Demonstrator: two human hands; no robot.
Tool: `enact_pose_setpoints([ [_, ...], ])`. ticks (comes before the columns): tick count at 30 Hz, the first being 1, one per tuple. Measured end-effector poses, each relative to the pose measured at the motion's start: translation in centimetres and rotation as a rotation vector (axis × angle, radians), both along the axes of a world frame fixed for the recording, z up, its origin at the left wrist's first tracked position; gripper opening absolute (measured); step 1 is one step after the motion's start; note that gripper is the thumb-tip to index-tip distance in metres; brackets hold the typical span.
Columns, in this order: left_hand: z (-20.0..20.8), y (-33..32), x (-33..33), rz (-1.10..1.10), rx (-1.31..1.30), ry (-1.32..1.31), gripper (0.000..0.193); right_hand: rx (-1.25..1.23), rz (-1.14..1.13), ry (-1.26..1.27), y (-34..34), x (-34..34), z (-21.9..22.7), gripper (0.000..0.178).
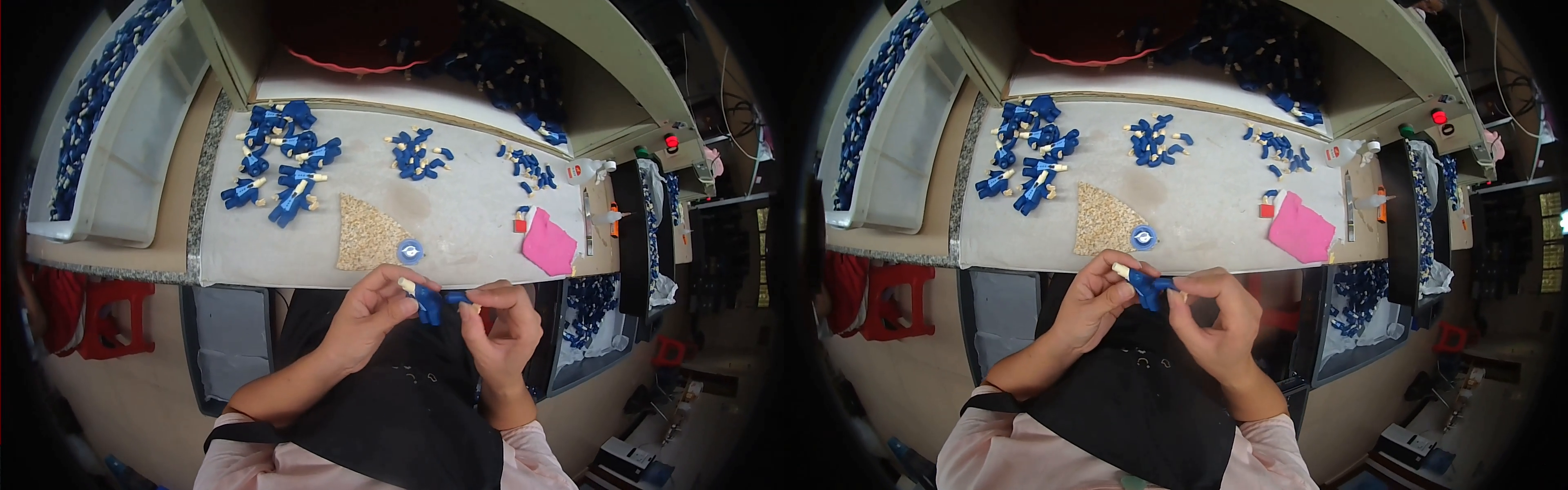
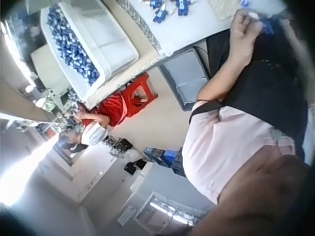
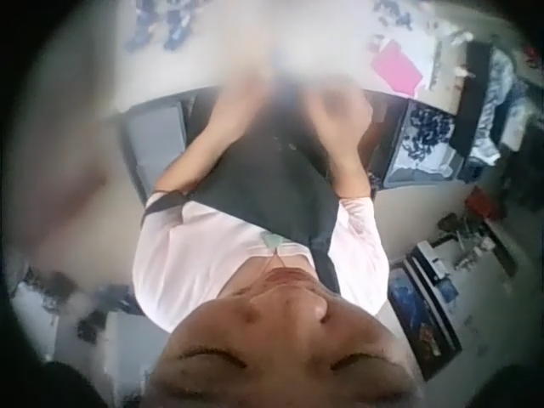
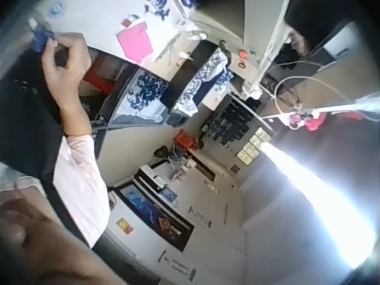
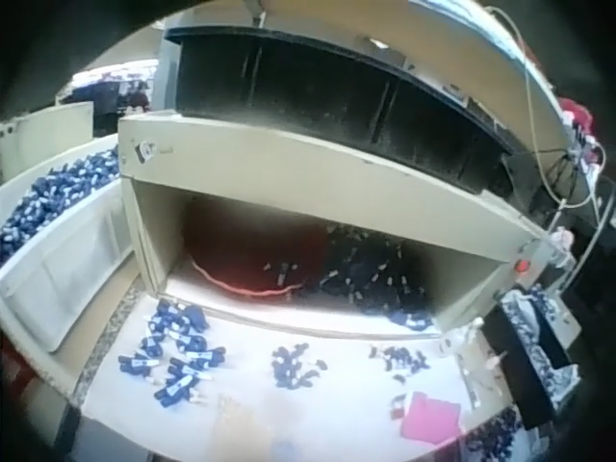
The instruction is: The person assembles toy figurines by applying glue and attaching arm pieces to the figurine bodies by hand.
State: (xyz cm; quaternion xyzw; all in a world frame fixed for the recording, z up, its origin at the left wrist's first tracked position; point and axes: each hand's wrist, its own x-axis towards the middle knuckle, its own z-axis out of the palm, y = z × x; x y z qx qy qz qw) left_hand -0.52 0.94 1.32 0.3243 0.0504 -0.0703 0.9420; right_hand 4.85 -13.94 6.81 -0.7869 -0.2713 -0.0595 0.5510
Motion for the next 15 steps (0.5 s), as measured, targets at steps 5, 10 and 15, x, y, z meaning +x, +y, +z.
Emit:
enact_pose_setpoints([
  [5, 0.1, -1.2, 0.1, 0.068, 0.097, -0.085, 0.022, -0.055, -0.048, -0.052, -0.3, -0.6, -0.3, 0.018],
  [10, 0.2, -1.5, 0.0, 0.107, 0.141, -0.186, 0.023, -0.096, -0.046, -0.120, -0.2, -0.7, -0.2, 0.019],
  [15, 0.2, -1.6, -0.1, 0.109, 0.151, -0.181, 0.024, -0.113, -0.046, -0.129, -0.2, -0.7, -0.4, 0.019],
])
